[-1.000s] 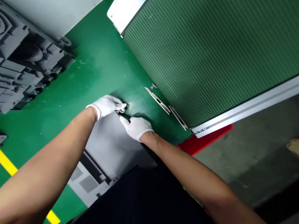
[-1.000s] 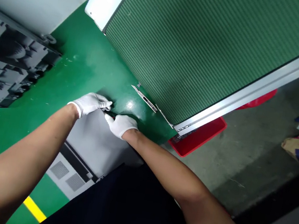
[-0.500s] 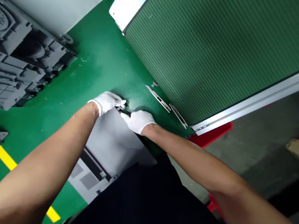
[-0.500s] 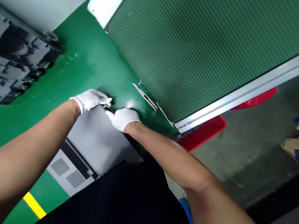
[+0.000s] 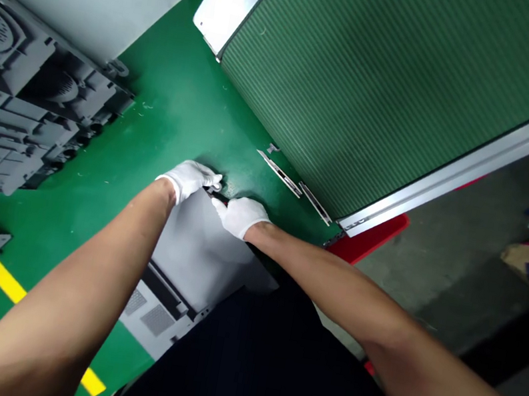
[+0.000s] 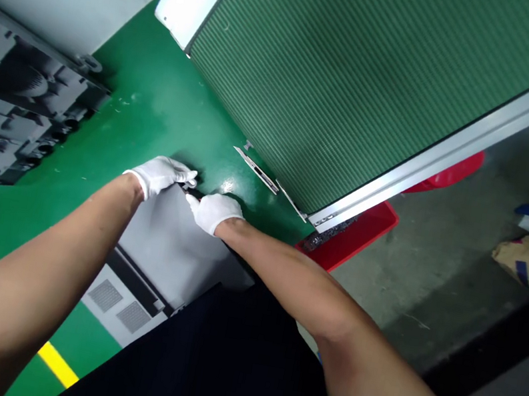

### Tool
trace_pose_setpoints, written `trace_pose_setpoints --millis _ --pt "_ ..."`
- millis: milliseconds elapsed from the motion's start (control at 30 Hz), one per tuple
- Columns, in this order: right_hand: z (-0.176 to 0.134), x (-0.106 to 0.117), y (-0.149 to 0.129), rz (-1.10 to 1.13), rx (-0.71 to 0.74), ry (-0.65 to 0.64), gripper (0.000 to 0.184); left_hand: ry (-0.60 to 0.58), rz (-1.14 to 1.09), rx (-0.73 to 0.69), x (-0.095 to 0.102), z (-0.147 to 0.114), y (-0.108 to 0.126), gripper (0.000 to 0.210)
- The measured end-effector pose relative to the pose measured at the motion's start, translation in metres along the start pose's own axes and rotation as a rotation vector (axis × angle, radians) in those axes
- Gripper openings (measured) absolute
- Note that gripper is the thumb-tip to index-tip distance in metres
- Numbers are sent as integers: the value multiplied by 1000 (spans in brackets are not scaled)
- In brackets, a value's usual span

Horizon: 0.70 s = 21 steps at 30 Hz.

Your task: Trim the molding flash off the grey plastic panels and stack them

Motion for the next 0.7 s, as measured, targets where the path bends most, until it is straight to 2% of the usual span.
trace_pose_setpoints --millis 100,200,267,367,433,467,500,633,700 --pt "2 5 5 -34 47 -16 76 27 11 -8 4 0 0 24" --pt "-2 7 16 42 -24 -77 81 55 -18 -19 11 -1 -1 27" --pt "-11 5 23 142 -94 -101 88 113 -66 -52 20 -4 0 30" --pt "-43 0 41 257 -177 -51 87 339 -15 -192 35 -25 16 32" --pt "-75 -12 60 329 -236 -8 81 466 111 -339 25 -50 36 32" --pt "-94 -21 72 384 -279 2 78 450 148 -403 9 -62 46 33" --pt "-113 -33 85 461 -337 7 76 366 150 -449 -15 -72 54 34" --pt "-195 -95 144 786 -685 10 71 -250 -26 -430 -146 -107 61 33" --pt "-227 -122 165 893 -813 21 67 -509 -82 -436 -199 -120 58 40"
Point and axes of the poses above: each hand's wrist, its own z-axis towards the middle knuckle, its own x-axis out of the back of the hand, y = z × x, the point moved 8 cm from there along z, towards the middle knuckle, and after that the axes turned 11 degrees about -z, right-handed, at the moved point
